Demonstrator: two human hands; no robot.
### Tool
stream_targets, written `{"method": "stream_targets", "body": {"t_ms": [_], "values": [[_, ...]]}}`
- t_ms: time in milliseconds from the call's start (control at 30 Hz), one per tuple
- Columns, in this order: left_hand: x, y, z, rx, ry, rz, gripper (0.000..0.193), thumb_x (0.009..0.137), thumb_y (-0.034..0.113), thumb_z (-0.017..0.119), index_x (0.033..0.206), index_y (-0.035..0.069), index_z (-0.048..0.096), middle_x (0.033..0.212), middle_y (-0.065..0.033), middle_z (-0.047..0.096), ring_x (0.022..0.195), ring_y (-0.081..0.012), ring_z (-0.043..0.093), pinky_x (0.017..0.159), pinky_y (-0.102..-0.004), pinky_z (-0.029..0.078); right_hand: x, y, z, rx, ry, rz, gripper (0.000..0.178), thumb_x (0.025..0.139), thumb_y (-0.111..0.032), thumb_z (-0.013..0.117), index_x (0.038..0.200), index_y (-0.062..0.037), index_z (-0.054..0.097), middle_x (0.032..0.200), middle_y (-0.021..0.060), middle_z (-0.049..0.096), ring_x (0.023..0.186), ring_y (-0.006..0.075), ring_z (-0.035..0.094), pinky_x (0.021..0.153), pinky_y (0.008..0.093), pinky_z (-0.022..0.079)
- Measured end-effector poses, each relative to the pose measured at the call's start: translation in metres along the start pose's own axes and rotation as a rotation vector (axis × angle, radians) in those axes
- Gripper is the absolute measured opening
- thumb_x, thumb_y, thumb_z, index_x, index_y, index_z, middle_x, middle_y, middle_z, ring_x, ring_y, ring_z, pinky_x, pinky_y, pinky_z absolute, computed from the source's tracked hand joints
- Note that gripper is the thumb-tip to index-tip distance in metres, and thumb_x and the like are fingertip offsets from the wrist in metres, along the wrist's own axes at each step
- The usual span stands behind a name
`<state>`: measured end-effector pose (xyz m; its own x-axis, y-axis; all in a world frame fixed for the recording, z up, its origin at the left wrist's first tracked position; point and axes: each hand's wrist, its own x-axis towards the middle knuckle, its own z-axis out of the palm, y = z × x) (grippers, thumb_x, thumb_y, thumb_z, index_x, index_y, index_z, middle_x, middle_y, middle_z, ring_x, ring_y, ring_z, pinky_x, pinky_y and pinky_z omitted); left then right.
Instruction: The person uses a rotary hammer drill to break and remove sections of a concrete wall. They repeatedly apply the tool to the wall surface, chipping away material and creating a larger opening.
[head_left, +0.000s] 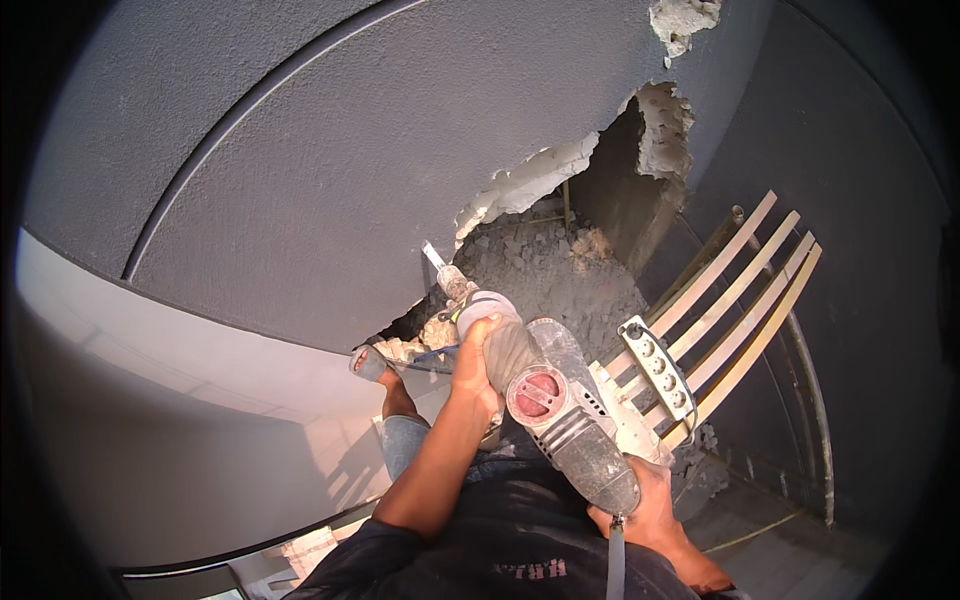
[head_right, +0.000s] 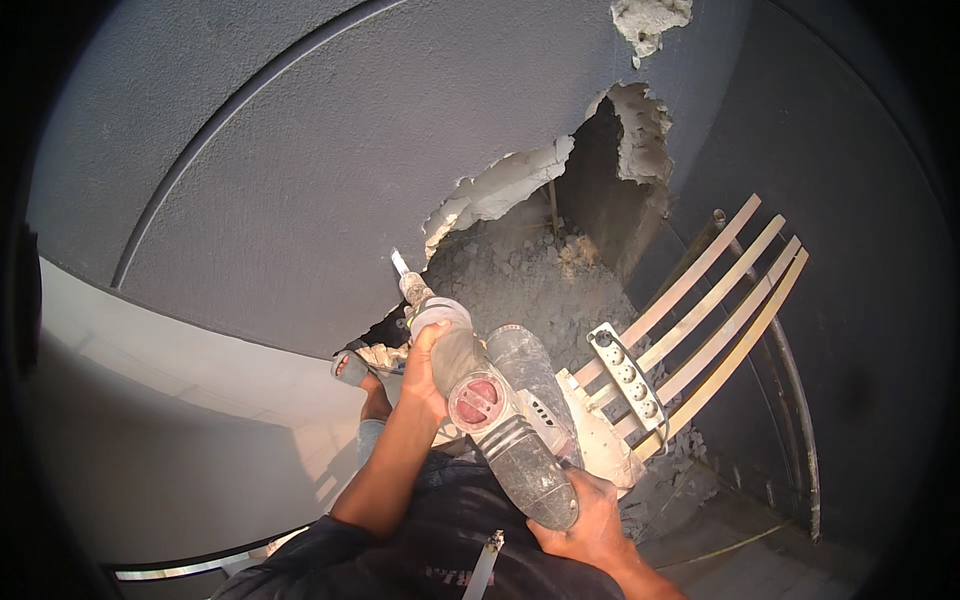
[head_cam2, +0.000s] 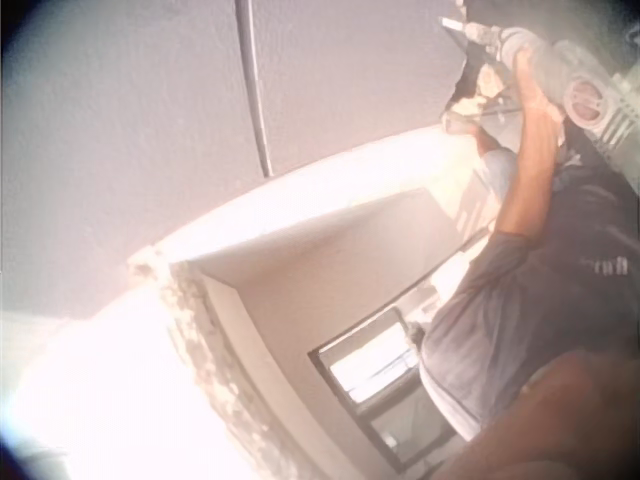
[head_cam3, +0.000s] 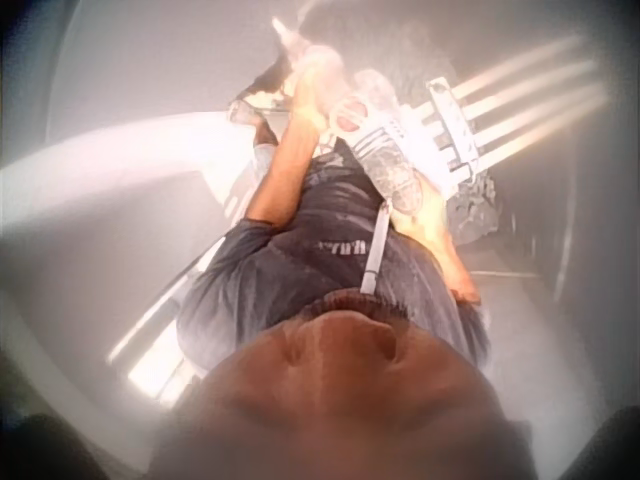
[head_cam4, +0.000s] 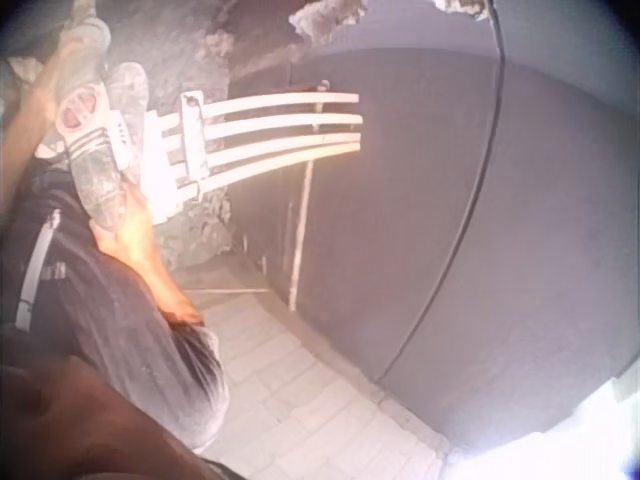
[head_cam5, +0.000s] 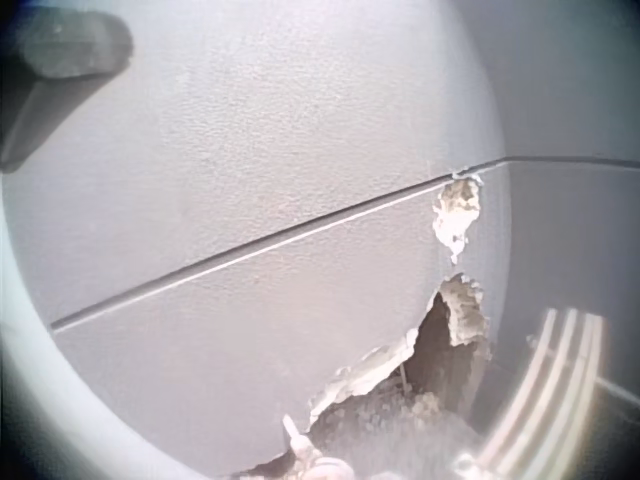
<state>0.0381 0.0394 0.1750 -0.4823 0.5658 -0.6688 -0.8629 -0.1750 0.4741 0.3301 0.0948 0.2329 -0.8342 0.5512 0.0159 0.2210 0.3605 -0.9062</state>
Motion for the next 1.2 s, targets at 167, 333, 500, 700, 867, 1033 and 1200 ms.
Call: {"method": "stream_targets", "body": {"t_ms": [167,333,500,700,867,1033,1200], "values": [[-0.002,0.002,0.000,0.010,0.044,0.013,0.041,0.087,0.035,0.076,0.118,0.009,0.066,0.107,-0.0098,0.071,0.095,-0.0276,0.071,0.086,-0.0469,0.060,-0.002,0.007,0.004,0.041,-0.011,0.019,0.047,0.063,-0.023,0.090,0.094,0.0022,0.065,0.083,0.0194,0.070,0.072,0.0388,0.072,0.068,0.0424,0.057],[0.010,0.001,-0.019,0.002,-0.025,0.006,0.039,0.088,0.034,0.076,0.116,0.009,0.066,0.106,-0.0096,0.071,0.094,-0.0270,0.071,0.085,-0.0458,0.060,-0.005,0.013,0.020,0.079,0.004,0.022,0.046,0.064,-0.023,0.089,0.094,0.0018,0.065,0.083,0.0192,0.070,0.071,0.0388,0.072,0.068,0.0424,0.057],[0.021,0.007,-0.025,0.031,-0.048,0.013,0.040,0.088,0.035,0.076,0.116,0.009,0.066,0.107,-0.0091,0.071,0.095,-0.0263,0.071,0.085,-0.0464,0.060,0.005,0.013,0.029,0.062,0.043,0.015,0.044,0.065,-0.021,0.087,0.096,0.0021,0.066,0.082,0.0194,0.071,0.074,0.0389,0.073,0.070,0.0425,0.057],[0.010,0.010,-0.015,0.066,0.030,0.005,0.042,0.087,0.037,0.077,0.117,0.009,0.066,0.106,-0.0087,0.071,0.095,-0.0259,0.071,0.084,-0.0471,0.060,0.002,0.004,0.033,0.148,0.043,0.108,0.042,0.065,-0.020,0.087,0.095,0.0024,0.068,0.084,0.0196,0.072,0.077,0.0369,0.075,0.071,0.0410,0.057],[0.005,0.012,-0.017,0.061,0.017,0.038,0.043,0.087,0.037,0.077,0.118,0.009,0.066,0.106,-0.0089,0.071,0.093,-0.0265,0.071,0.082,-0.0468,0.061,-0.004,0.001,0.035,0.210,0.018,0.138,0.046,0.066,-0.021,0.088,0.100,0.0033,0.070,0.086,0.0180,0.074,0.080,0.0331,0.076,0.074,0.0387,0.058],[-0.002,0.023,-0.008,0.072,0.050,0.035,0.044,0.087,0.034,0.077,0.120,0.009,0.064,0.107,-0.0104,0.070,0.094,-0.0276,0.071,0.082,-0.0456,0.061,0.004,-0.006,0.035,0.235,-0.040,0.185,0.052,0.066,-0.024,0.090,0.105,0.0034,0.070,0.091,0.0178,0.075,0.083,0.0320,0.076,0.078,0.0388,0.058],[-0.002,0.023,-0.005,0.070,0.089,0.045,0.048,0.087,0.034,0.076,0.124,0.006,0.062,0.107,-0.0137,0.070,0.092,-0.0305,0.071,0.081,-0.0452,0.061,0.001,-0.001,0.036,0.182,-0.063,0.151,0.054,0.066,-0.026,0.091,0.106,0.0036,0.068,0.091,0.0187,0.074,0.082,0.0345,0.076,0.077,0.0404,0.058]]}}
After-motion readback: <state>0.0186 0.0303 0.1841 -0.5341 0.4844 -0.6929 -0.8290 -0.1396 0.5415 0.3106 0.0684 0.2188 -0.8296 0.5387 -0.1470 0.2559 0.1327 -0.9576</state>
